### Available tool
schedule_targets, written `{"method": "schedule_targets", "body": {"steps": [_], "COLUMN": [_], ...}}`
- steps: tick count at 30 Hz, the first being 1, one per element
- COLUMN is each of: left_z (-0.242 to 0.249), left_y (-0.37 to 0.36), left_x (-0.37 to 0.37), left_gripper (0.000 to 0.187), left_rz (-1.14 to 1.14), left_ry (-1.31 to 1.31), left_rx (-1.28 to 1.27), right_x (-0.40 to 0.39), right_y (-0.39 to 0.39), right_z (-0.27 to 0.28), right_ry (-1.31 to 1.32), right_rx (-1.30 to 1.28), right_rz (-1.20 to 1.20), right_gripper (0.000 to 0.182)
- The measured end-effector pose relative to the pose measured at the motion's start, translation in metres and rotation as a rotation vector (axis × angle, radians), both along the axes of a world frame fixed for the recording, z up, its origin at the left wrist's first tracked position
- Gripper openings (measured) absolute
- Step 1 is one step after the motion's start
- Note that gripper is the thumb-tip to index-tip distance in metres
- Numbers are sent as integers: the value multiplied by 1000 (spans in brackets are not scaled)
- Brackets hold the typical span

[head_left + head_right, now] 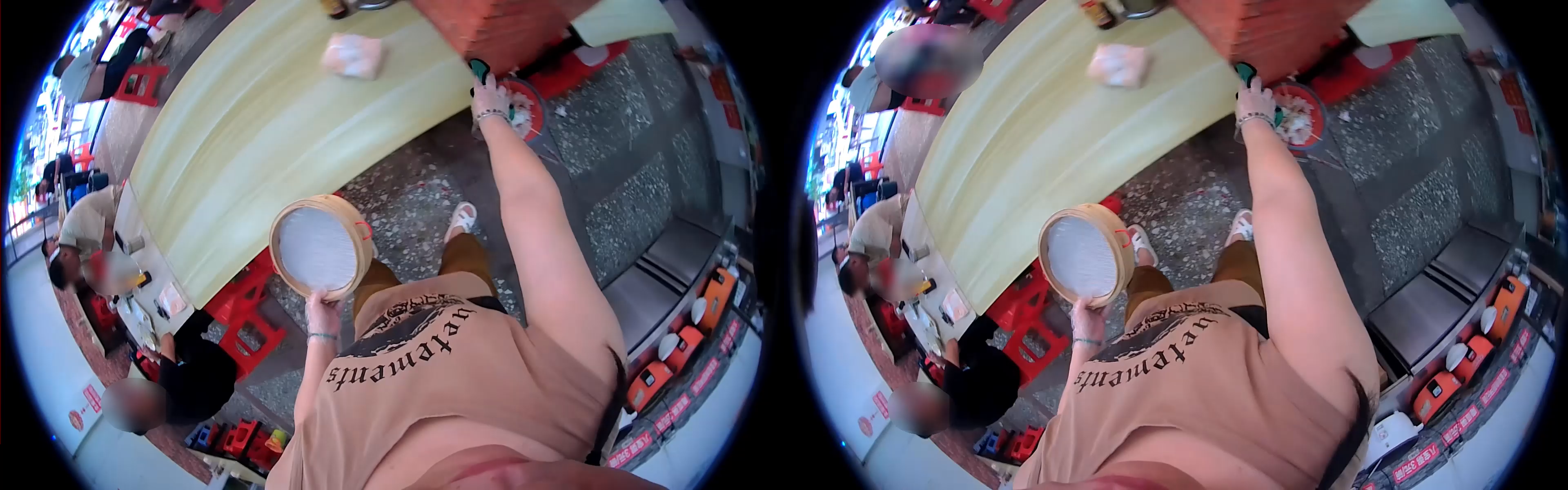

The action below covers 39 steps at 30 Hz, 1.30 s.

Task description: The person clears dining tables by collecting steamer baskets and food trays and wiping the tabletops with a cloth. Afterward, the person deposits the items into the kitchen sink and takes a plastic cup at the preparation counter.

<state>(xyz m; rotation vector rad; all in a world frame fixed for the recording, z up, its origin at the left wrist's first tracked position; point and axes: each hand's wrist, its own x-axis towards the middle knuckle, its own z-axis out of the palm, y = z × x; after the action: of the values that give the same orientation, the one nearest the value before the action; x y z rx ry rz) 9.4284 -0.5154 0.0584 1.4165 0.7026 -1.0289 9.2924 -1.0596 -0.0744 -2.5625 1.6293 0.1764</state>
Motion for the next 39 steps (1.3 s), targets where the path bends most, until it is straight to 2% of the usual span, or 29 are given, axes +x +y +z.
{"method": "schedule_targets", "body": {"steps": [2, 3, 4, 5, 6, 7, 8, 9, 10, 11, 12, 13, 14, 15, 16, 18, 19, 22, 25, 26, 27, 28, 29, 30, 33, 34, 36, 38, 39], "left_z": [-5, -2, 12, 13, 10, 10, 12, 26, 47, 58, 57, 61, 67, 70, 68, 60, 62, 77, 79, 75, 69, 69, 59, 47, 44, 50, 50, 58, 52], "left_y": [-24, -37, -63, -86, -110, -126, -147, -176, -205, -231, -251, -275, -303, -331, -355, -411, -441, -528, -600, -623, -646, -670, -697, -724, -802, -824, -872, -916, -933], "left_x": [-28, -45, -61, -71, -76, -83, -89, -96, -107, -115, -119, -124, -132, -135, -140, -154, -170, -224, -282, -301, -323, -345, -366, -387, -461, -482, -517, -553, -564], "left_gripper": [26, 26, 24, 24, 25, 27, 38, 38, 43, 48, 51, 51, 51, 50, 50, 52, 52, 55, 52, 53, 53, 54, 54, 53, 51, 49, 48, 44, 41], "left_rz": [-29, -20, -44, -94, -150, -192, -201, -227, -331, -434, -553, -584, -667, -749, -765, -1022, -1033, -1237, -1286, -1322, -1341, -1375, -1364, -1385, -1306, -1248, -1205, -1128, -1102], "left_ry": [-28, -53, -48, -49, -30, -9, -9, -16, -60, -106, -153, -154, -168, -181, -167, -116, -108, -103, -36, -33, -30, -27, -33, -43, -55, -34, -46, -126, -165], "left_rx": [-58, -90, -75, -114, -152, -169, -172, -190, -168, -146, -183, -189, -202, -215, -220, -324, -325, -234, -223, -244, -267, -239, -240, -259, -266, -231, -186, -221, -208], "right_x": [-54, -92, -138, -188, -222, -251, -281, -326, -357, -400, -417, -463, -495, -533, -552, -601, -619, -658, -703, -673, -732, -734, -728, -740, -808, -831, -872, -880, -910], "right_y": [-16, -22, -16, -17, -11, 13, 25, 42, 54, 72, 81, 98, 109, 136, 147, 183, 194, 217, 243, 197, 242, 223, 182, 156, 80, 52, -41, -172, -200], "right_z": [46, -9, 0, -63, -7, 32, 60, 53, 75, 61, 102, 91, 99, 74, 94, 72, 67, 52, -14, 52, -48, -40, -7, -10, -29, -27, -8, 53, 8], "right_ry": [177, -291, -87, -369, -276, -92, -9, -2, -358, -236, -174, 96, 83, 94, 148, 218, 204, 15, -235, -630, -468, -283, -587, -588, 21, 56, -129, -448, -232], "right_rx": [60, -11, 36, 26, 435, 329, 439, 401, 588, 532, 548, 607, 668, 547, 635, 665, 678, 726, 881, 591, 582, 621, 638, 640, 819, 857, 812, 703, 545], "right_rz": [-152, -543, -215, -279, -453, -275, -343, -361, -956, -1028, -1234, -970, -1098, -1159, -1180, -1284, -1347, -1574, -1804, -2154, -1949, -1783, -1917, -1904, -1443, -1375, -1387, -1408, -1248], "right_gripper": [40, 41, 47, 50, 46, 43, 44, 45, 45, 47, 44, 42, 37, 37, 37, 28, 29, 33, 38, 50, 36, 34, 44, 44, 34, 34, 34, 34, 32]}}
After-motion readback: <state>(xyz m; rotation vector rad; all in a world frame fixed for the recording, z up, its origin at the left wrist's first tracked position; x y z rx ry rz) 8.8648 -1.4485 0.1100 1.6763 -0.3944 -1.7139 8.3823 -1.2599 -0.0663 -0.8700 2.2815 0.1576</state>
